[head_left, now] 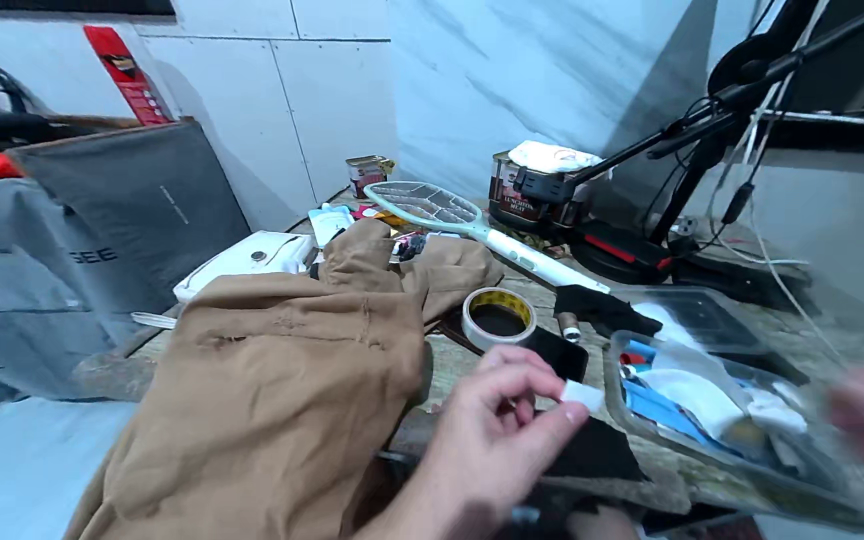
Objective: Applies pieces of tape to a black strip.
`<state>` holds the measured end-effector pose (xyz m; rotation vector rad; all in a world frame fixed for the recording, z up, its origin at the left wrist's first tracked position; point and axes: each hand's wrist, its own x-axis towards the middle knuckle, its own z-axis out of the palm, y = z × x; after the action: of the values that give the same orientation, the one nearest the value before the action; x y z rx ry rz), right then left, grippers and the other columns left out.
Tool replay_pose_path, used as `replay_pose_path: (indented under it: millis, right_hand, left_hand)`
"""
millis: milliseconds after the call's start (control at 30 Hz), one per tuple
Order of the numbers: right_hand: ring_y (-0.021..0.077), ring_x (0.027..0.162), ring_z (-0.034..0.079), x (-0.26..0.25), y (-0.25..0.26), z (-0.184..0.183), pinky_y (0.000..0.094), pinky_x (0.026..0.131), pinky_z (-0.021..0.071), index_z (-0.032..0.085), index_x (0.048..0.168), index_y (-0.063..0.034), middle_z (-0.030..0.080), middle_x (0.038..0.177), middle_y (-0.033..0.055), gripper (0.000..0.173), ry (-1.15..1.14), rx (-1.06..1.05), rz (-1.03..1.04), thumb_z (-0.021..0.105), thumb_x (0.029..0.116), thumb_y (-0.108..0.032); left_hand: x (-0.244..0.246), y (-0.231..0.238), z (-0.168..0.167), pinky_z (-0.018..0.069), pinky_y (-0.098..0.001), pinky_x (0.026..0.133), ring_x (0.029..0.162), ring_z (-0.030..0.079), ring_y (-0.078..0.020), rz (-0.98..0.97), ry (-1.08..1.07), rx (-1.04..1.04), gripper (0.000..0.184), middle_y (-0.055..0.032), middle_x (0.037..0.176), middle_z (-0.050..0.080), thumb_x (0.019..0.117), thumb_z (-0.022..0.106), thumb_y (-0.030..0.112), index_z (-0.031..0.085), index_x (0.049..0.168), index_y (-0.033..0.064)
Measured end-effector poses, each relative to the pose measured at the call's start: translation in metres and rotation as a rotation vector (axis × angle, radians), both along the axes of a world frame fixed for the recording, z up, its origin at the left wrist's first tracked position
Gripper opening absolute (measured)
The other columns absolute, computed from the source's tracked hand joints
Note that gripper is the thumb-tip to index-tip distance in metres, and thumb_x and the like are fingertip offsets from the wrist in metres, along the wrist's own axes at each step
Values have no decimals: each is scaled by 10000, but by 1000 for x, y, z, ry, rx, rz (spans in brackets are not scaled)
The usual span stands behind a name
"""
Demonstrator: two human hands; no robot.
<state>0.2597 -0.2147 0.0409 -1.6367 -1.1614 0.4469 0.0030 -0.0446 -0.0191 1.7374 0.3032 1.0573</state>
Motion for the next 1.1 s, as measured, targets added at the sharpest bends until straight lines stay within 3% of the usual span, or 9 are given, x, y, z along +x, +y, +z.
replay_pose_path:
  millis: [100,267,467,533,633,700,800,900,1100]
  right_hand:
    - [15,772,701,-61,34,-26,213,672,599,712,1120,-134,746,966,-116,177,137,104,233,599,995,-82]
    - [30,666,668,-95,61,-42,199,604,584,749,958,-139,718,822,-57,57,437,170,292,698,935,-132]
    - [-6,622,604,-100,66,-43,154,572,520,740,872,-173,672,759,-77,44,280,253,260,720,906,-193]
    - [-1,641,598,-101,66,-45,159,593,511,716,864,-182,649,750,-83,69,209,254,213,676,918,-198]
    - [35,661,636,-94,62,-48,192,624,555,686,879,-165,656,754,-71,86,172,210,135,628,942,-151]
    - [32,712,671,-90,56,-52,214,666,590,659,912,-129,676,795,-79,90,118,99,140,590,955,-93]
    - [-21,731,622,-92,54,-63,175,665,540,663,933,-78,645,834,-75,109,1,-69,190,563,964,-109]
    - [-31,698,527,-99,56,-68,144,601,428,687,897,-65,624,854,-31,155,-125,-127,160,558,953,-130]
    - [38,883,590,-105,55,-73,165,720,488,725,850,-36,624,1015,75,146,-233,-97,144,613,929,-86]
  left_hand:
    - [6,-6,-4,456,-76,659,796,533,83,-61,-63,12,178,-12,1055,638,957,675,171,732,955,2]
    - [-1,-6,-8,451,-80,657,796,539,74,-22,-52,16,164,23,1020,648,960,681,200,746,941,51]
    - [-6,-3,-7,447,-83,630,758,533,70,-26,-33,17,148,48,987,645,960,685,217,758,936,91]
    - [-7,-5,-10,447,-86,618,744,534,67,8,-29,32,165,40,992,652,953,687,209,765,1006,74]
    - [-15,-10,-21,525,-124,687,793,623,9,238,78,333,243,-39,996,700,952,674,209,753,1102,35]
    - [-26,-15,-37,558,-246,829,938,686,-139,370,193,679,211,-91,1007,733,991,629,204,757,1075,59]
    - [-34,-25,-68,485,-330,867,1016,651,-207,446,350,1040,209,-45,1124,738,1013,590,177,738,1150,122]
    - [-34,-33,-83,393,-327,883,1046,597,-180,488,457,1141,264,-15,1203,721,1041,533,184,714,1226,133]
    - [-35,-42,-86,431,-335,901,1104,638,-173,528,550,1154,286,-11,1245,727,1040,516,187,733,1219,136]
